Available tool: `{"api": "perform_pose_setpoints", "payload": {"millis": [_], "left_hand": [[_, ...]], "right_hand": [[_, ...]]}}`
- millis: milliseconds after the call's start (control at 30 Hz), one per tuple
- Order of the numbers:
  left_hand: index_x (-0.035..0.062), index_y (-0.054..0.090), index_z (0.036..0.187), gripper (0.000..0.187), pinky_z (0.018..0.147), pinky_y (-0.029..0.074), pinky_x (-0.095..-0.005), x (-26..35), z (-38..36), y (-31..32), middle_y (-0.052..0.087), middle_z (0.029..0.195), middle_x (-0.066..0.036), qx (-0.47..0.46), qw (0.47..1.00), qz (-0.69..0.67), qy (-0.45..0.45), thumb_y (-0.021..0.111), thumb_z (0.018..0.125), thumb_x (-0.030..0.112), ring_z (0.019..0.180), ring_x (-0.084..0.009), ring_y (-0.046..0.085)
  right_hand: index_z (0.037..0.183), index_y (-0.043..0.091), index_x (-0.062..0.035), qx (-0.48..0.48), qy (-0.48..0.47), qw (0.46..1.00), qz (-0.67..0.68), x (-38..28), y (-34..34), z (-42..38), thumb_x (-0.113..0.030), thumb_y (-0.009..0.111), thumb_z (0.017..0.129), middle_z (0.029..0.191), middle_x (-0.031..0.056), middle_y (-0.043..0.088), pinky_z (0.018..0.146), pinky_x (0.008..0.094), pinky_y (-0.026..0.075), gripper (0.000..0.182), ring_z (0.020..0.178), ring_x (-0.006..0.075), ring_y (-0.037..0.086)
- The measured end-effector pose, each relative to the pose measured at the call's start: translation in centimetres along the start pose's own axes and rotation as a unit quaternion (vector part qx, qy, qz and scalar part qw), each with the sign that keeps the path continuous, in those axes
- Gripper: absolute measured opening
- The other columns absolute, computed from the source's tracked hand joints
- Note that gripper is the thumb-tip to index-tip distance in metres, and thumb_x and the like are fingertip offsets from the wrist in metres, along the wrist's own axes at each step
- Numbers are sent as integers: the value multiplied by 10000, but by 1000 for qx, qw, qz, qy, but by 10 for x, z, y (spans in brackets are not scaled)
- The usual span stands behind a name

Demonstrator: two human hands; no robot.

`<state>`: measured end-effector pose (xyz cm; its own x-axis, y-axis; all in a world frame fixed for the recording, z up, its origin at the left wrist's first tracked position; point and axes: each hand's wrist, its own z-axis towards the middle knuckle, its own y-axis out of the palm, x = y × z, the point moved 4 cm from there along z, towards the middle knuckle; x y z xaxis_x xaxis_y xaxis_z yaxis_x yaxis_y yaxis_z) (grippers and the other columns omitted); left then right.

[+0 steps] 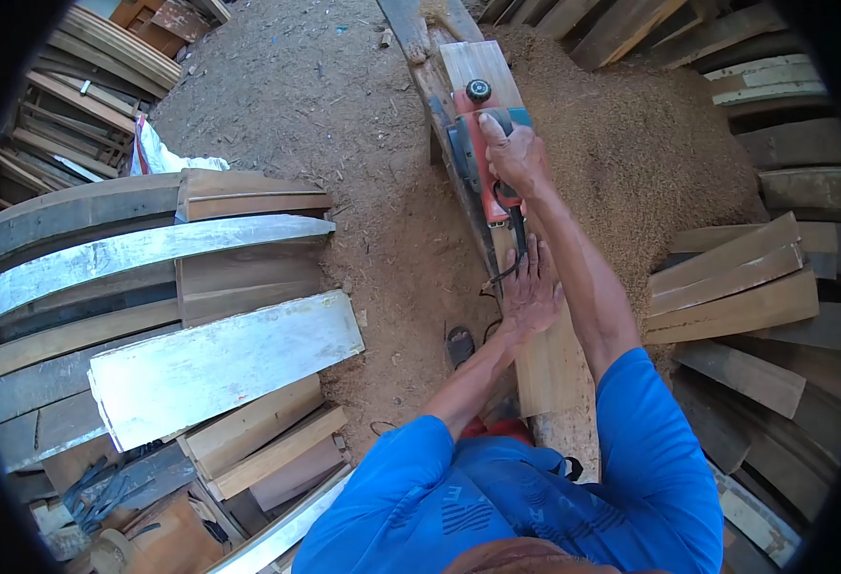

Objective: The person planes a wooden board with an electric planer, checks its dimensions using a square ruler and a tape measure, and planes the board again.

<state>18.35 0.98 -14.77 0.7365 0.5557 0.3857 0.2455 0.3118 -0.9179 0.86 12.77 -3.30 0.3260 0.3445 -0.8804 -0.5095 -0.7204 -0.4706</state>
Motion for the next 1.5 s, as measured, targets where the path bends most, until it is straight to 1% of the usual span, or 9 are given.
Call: {"api": "perform_pose_setpoints", "payload": {"millis": [200,433,667,1033,1167,1233,1300,1367,1500], "left_hand": [[-114,210,1558,876,1252,-9,-568,2,3,-2,128,1650,-313,-28,999,18,-13,491,950,450,1559,-439,27],[-124,228,1548,839,1256,-25,-563,2,8,-8,129,1650,-315,-76,997,-10,-21,454,969,439,1557,-455,21],[-129,223,1547,821,1259,-21,-559,2,5,-7,131,1652,-310,-44,997,-54,-26,442,977,419,1557,-453,29],[-127,255,1535,814,1257,16,-561,-1,8,-9,187,1624,-336,-7,998,-64,-26,455,962,415,1549,-459,91],[-115,225,1552,840,1266,11,-539,-1,9,-14,151,1650,-304,-5,998,-59,-31,483,955,416,1561,-432,56],[-114,228,1552,842,1265,14,-539,1,8,-15,153,1649,-306,-7,997,-72,-36,494,950,411,1561,-435,53],[-124,253,1535,855,1256,43,-564,1,10,-18,177,1629,-332,-10,996,-83,-39,533,925,407,1550,-458,87],[-131,271,1523,868,1250,62,-579,3,11,-20,191,1618,-345,-12,995,-89,-42,559,903,405,1544,-470,105],[-136,306,1504,883,1245,72,-584,8,9,-18,220,1611,-341,22,996,-72,-41,590,861,399,1540,-474,120]], "right_hand": [[748,669,-43,32,-43,999,-2,-11,8,37,-702,602,899,651,57,657,582,356,526,679,597,178,664],[740,687,-51,44,-8,998,-40,-26,16,84,-697,598,899,661,63,671,605,353,527,671,604,180,669],[769,683,-48,-17,1,999,49,-52,21,117,-612,617,940,641,36,635,554,336,498,592,565,149,620],[841,687,-48,-7,-39,998,42,-58,44,224,-594,598,965,613,20,596,513,321,469,567,545,132,585],[874,703,-66,39,-86,995,42,-73,32,219,-617,594,961,642,24,614,501,331,461,568,542,133,587],[924,728,-43,77,-166,979,85,-49,24,216,-587,602,961,621,64,624,558,383,509,559,579,231,656],[969,719,-56,24,21,985,170,-44,-8,158,-543,629,969,618,24,587,519,348,490,495,537,178,614],[998,705,-85,17,-8,966,258,-32,-37,104,-507,644,979,640,-28,561,486,282,456,426,528,88,555],[1035,677,-86,41,8,951,307,8,-92,-3,-470,583,1025,672,-46,557,463,237,426,395,522,48,510]]}}
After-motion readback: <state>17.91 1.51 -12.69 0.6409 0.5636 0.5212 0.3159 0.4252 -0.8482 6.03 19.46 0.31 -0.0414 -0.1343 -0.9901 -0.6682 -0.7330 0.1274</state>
